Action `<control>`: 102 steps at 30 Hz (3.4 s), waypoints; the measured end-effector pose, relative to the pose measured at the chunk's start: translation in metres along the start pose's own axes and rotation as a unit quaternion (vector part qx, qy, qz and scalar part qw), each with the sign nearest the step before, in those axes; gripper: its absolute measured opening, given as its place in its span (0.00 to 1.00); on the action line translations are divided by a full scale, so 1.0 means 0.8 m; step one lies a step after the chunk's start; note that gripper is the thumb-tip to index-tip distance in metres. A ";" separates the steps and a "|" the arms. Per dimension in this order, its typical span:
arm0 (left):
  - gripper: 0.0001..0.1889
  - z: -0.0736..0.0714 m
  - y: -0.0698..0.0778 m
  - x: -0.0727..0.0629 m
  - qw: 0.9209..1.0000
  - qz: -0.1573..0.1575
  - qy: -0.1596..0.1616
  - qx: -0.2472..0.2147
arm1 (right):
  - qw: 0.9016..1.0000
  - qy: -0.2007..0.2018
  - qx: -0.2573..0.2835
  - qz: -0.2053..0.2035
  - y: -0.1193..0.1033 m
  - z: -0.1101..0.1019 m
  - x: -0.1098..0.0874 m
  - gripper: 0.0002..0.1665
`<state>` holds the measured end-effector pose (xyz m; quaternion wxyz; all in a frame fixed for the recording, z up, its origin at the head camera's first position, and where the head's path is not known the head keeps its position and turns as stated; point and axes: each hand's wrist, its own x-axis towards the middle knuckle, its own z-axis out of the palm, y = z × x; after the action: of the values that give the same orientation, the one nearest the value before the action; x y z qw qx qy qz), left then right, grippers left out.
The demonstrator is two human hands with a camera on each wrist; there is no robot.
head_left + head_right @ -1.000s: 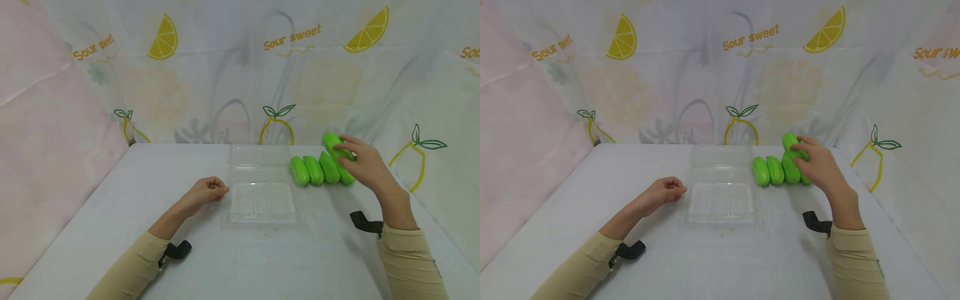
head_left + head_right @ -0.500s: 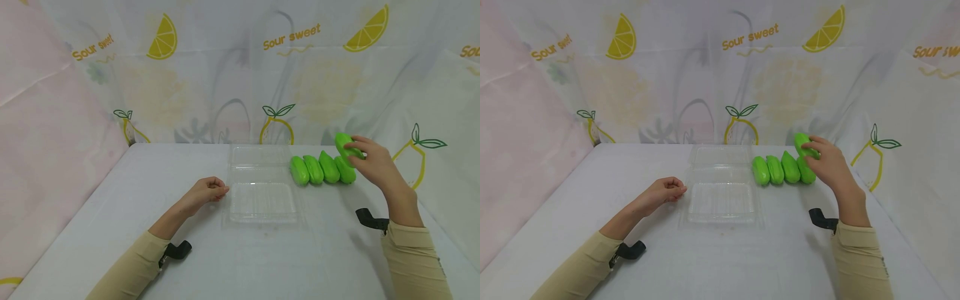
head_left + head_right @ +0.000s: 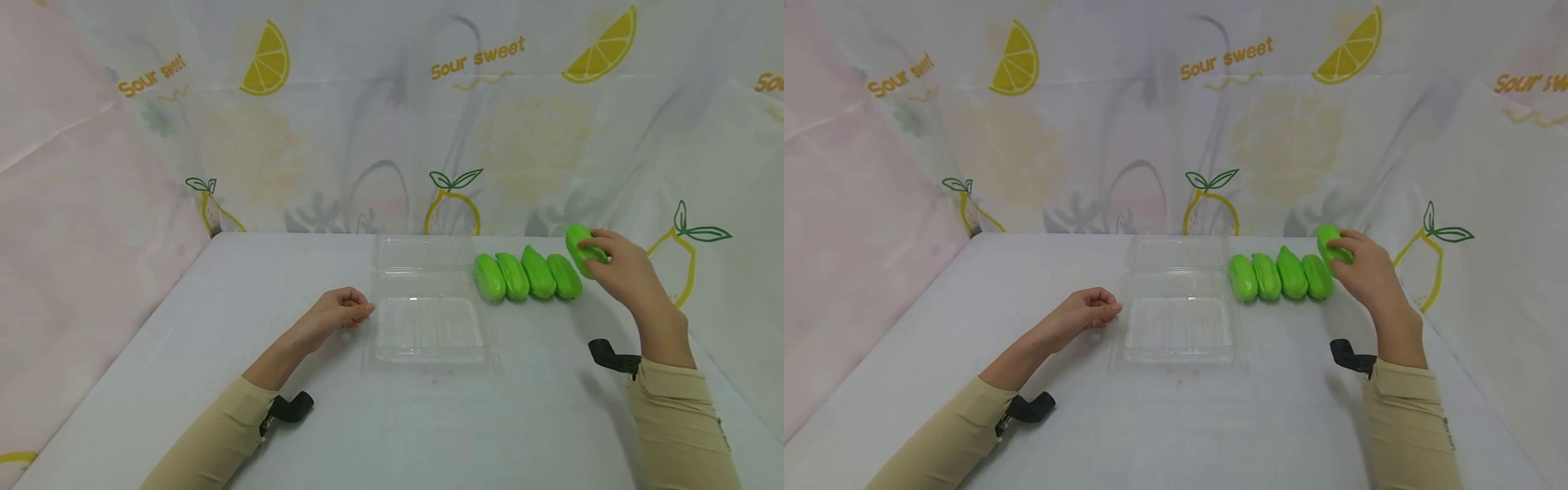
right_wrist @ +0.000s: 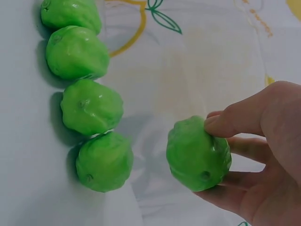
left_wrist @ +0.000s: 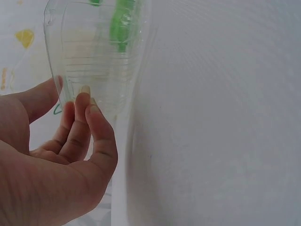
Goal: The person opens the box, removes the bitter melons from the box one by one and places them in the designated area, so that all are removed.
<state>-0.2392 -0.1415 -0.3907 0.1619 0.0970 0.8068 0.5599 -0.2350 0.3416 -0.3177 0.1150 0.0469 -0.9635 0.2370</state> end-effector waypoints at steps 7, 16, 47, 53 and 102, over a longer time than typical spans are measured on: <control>0.14 0.000 0.000 -0.001 1.000 0.002 -0.002 0.001 | 1.000 -0.006 -0.013 0.008 0.017 0.006 0.002 0.23; 0.12 0.001 0.001 0.000 1.000 -0.015 0.003 -0.010 | 1.000 -0.006 -0.023 0.012 0.031 0.014 0.003 0.22; 0.14 0.000 0.000 0.001 1.000 -0.012 -0.003 -0.009 | 1.000 0.004 -0.011 0.026 0.074 0.048 0.008 0.21; 0.14 0.000 -0.001 0.001 1.000 -0.011 -0.006 -0.006 | 0.999 -0.007 -0.011 0.038 0.076 0.051 0.009 0.25; 0.12 0.000 -0.001 0.000 1.000 -0.018 0.006 -0.001 | 0.999 0.024 -0.005 0.040 0.066 0.049 0.008 0.29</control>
<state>-0.2393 -0.1416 -0.3914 0.1672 0.0793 0.8088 0.5582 -0.2570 0.3696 -0.3731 0.1290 0.0025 -0.9627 0.2378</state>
